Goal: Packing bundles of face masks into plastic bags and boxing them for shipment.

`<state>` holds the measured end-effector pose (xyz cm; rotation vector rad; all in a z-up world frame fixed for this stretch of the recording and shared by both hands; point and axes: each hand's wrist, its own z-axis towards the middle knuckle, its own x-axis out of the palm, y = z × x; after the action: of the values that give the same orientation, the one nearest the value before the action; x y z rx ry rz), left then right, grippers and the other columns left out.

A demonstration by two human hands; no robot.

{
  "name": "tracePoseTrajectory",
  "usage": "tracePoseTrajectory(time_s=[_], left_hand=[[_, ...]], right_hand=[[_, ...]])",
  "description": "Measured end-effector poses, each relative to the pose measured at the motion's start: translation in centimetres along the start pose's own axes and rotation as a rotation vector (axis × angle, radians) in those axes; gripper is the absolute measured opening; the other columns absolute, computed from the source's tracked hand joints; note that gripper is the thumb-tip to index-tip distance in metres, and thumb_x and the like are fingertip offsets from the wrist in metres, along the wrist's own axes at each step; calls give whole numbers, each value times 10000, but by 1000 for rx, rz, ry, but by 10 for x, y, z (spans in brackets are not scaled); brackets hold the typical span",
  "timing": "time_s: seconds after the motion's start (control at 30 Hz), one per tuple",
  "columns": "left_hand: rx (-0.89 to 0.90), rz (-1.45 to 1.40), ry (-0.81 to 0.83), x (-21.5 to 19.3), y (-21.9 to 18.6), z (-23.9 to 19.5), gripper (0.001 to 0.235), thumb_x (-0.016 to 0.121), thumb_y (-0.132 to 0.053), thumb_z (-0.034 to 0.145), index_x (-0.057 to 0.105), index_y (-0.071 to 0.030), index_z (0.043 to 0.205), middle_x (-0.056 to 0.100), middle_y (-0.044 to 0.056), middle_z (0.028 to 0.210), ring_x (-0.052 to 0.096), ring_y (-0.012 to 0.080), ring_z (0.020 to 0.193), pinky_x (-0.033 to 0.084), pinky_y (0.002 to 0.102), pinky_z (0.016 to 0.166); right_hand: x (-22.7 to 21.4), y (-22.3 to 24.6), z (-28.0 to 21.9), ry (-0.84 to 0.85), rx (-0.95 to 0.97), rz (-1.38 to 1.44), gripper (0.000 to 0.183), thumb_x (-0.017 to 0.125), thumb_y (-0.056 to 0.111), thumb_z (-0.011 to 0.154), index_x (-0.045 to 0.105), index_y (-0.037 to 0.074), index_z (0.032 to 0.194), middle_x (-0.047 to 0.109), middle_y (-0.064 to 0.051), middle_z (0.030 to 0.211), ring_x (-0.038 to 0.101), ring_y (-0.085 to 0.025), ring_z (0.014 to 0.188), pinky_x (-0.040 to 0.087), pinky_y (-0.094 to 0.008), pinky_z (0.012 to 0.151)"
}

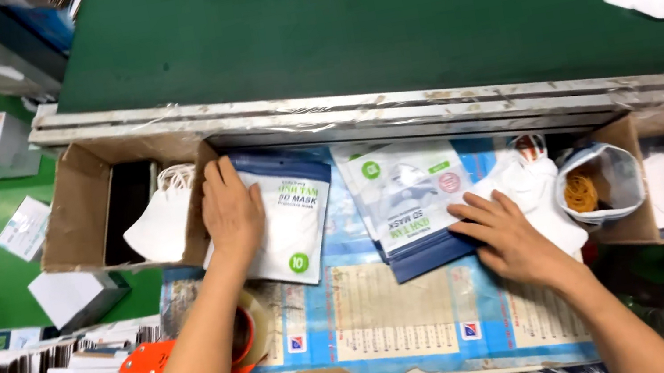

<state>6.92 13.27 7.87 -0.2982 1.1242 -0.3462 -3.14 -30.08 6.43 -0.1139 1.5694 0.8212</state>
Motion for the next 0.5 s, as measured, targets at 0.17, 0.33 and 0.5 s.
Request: tracePoseTrajectory(time_s=[0.17, 0.33, 0.5], left_hand=[[234, 246, -42, -5, -51, -12, 503, 763, -112, 796, 575, 27, 1242, 545, 238, 1296, 529, 429, 1227, 432, 524, 975], [584, -313, 488, 7, -144, -70, 799, 863, -352, 632, 592, -42, 1317, 512, 229, 1397, 417, 480, 1369, 270, 610, 1140], [720, -171, 461, 43, -165, -101, 833, 786, -479, 694, 576, -43, 1373, 472, 258, 1483, 316, 519, 1434, 159, 702, 1156]], right_hand=[[-26, 27, 2, 36, -9, -1, 748, 780, 116, 700, 524, 130, 1402, 379, -149, 1559, 280, -359, 1475, 165, -593, 1191], [-42, 44, 15, -127, 27, 154, 623, 805, 266, 813, 584, 106, 1373, 488, -147, 1536, 401, -339, 1457, 289, -497, 1190], [-62, 31, 42, -347, 59, 173, 509, 760, 220, 864, 634, 73, 1334, 529, -168, 1519, 478, -352, 1436, 404, -446, 1161]])
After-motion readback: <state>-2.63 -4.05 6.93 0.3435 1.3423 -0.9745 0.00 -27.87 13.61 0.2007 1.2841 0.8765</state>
